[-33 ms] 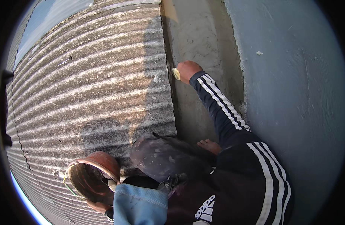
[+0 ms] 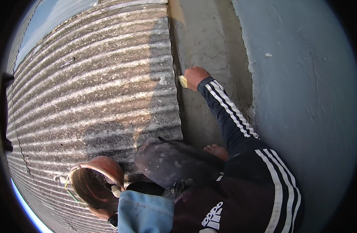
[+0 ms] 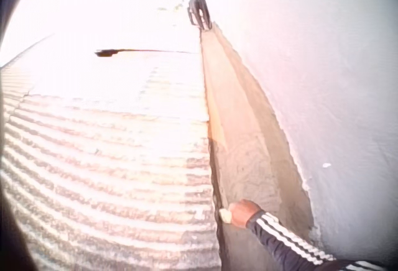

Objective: The person scoops cement from a bucket with a trowel and spreads it along the junction between a corrugated roof and a wall. They repeatedly smooth the cement to create a continuous seal along the edge.

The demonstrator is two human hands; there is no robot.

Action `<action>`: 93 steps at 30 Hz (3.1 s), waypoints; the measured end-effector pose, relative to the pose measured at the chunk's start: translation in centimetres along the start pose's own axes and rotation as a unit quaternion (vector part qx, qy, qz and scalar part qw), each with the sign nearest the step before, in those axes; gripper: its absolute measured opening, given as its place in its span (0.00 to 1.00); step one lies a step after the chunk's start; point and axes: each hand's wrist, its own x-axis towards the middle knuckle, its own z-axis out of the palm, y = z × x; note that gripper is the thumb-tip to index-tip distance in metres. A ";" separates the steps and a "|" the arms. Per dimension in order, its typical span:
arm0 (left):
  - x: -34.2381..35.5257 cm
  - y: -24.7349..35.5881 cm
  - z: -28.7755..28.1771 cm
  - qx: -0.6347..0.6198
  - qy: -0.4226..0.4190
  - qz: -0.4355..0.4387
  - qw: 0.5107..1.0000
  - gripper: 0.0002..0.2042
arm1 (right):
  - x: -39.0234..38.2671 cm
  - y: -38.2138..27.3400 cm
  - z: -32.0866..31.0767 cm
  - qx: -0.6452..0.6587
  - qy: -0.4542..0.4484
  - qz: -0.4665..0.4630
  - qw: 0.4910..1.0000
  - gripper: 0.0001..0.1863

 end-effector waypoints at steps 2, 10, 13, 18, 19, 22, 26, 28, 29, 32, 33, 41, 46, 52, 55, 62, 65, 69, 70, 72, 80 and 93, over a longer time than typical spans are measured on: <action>-0.2 -0.3 -0.3 0.036 0.003 0.064 0.997 0.29 | -2.1 -1.5 0.4 -0.010 -0.066 -0.003 0.998 0.09; -0.7 1.1 0.0 -0.065 0.014 0.037 0.997 0.32 | -0.7 0.9 1.7 0.027 -0.301 0.019 0.953 0.06; -1.3 0.9 0.0 -0.045 0.018 0.062 0.997 0.32 | 4.5 3.1 0.2 -0.085 -0.235 -0.007 0.968 0.08; -0.2 -1.2 -0.2 -0.026 0.020 0.053 0.998 0.31 | 14.5 3.7 -7.4 -0.345 -0.138 -0.095 0.923 0.11; -0.1 -1.7 -0.2 -0.004 0.030 0.042 0.999 0.31 | 15.9 3.3 -8.9 -0.291 -0.073 0.022 0.954 0.12; 0.5 -2.2 -0.3 0.007 0.018 0.057 0.998 0.31 | 18.5 2.1 -12.5 -0.278 -0.004 0.054 0.959 0.16; 0.0 -1.3 -0.1 -0.077 0.027 -0.013 0.997 0.31 | 19.7 2.2 -14.1 -0.186 0.155 0.100 0.965 0.17; -0.3 -0.7 0.0 -0.068 0.042 -0.003 0.997 0.32 | 19.9 2.7 -13.7 -0.181 0.229 0.098 0.951 0.17; -0.4 -0.5 -0.1 -0.060 0.035 -0.004 0.998 0.32 | 19.8 3.0 -13.1 -0.192 0.220 0.088 0.952 0.17; -0.6 -0.5 -0.3 -0.037 0.030 0.008 0.999 0.28 | 18.9 3.1 -10.9 -0.219 0.182 0.060 0.957 0.16; -0.8 -0.7 -0.5 -0.005 0.030 0.027 0.999 0.27 | 18.2 2.9 -10.0 -0.227 0.135 0.030 0.964 0.15; 0.1 -3.6 -0.8 0.083 0.027 0.088 0.992 0.23 | 4.4 -2.2 -2.5 -0.183 -0.021 -0.018 0.983 0.07; 0.8 -5.6 -1.1 0.147 0.031 0.135 0.980 0.24 | 1.3 -3.9 -1.8 -0.170 -0.187 -0.075 0.965 0.11; -0.2 -3.2 -0.4 -0.013 0.036 0.014 0.999 0.25 | 14.6 1.8 -9.4 -0.252 -0.094 -0.020 0.963 0.20; -0.7 -1.4 -0.4 -0.051 0.021 -0.018 0.998 0.28 | 22.1 3.7 -13.7 -0.301 -0.122 0.064 0.944 0.19; -1.0 -1.0 -0.7 0.010 0.017 0.014 1.000 0.26 | 26.8 6.5 -17.4 -0.221 0.202 0.130 0.945 0.14; -1.1 -1.2 -1.0 0.046 0.006 0.050 0.998 0.26 | 26.7 6.9 -16.7 -0.207 0.236 0.139 0.939 0.16; -1.2 -0.8 -0.8 -0.018 0.007 -0.003 1.000 0.25 | 25.1 6.3 -14.4 -0.231 0.183 0.113 0.949 0.16; -1.2 -0.6 -0.8 0.013 0.017 0.007 1.000 0.25 | 24.3 5.8 -13.7 -0.249 0.149 0.090 0.953 0.16; -1.3 -0.6 -0.8 -0.044 0.009 -0.018 0.999 0.25 | 22.1 4.5 -12.6 -0.298 0.078 0.053 0.950 0.17; -0.9 -2.3 -1.4 0.027 0.012 0.017 0.999 0.25 | 18.7 2.4 -16.1 -0.158 -0.135 0.059 0.976 0.07; -0.9 -1.3 -0.9 -0.037 0.015 -0.023 0.999 0.26 | 23.2 4.4 -12.6 -0.277 0.122 0.013 0.953 0.15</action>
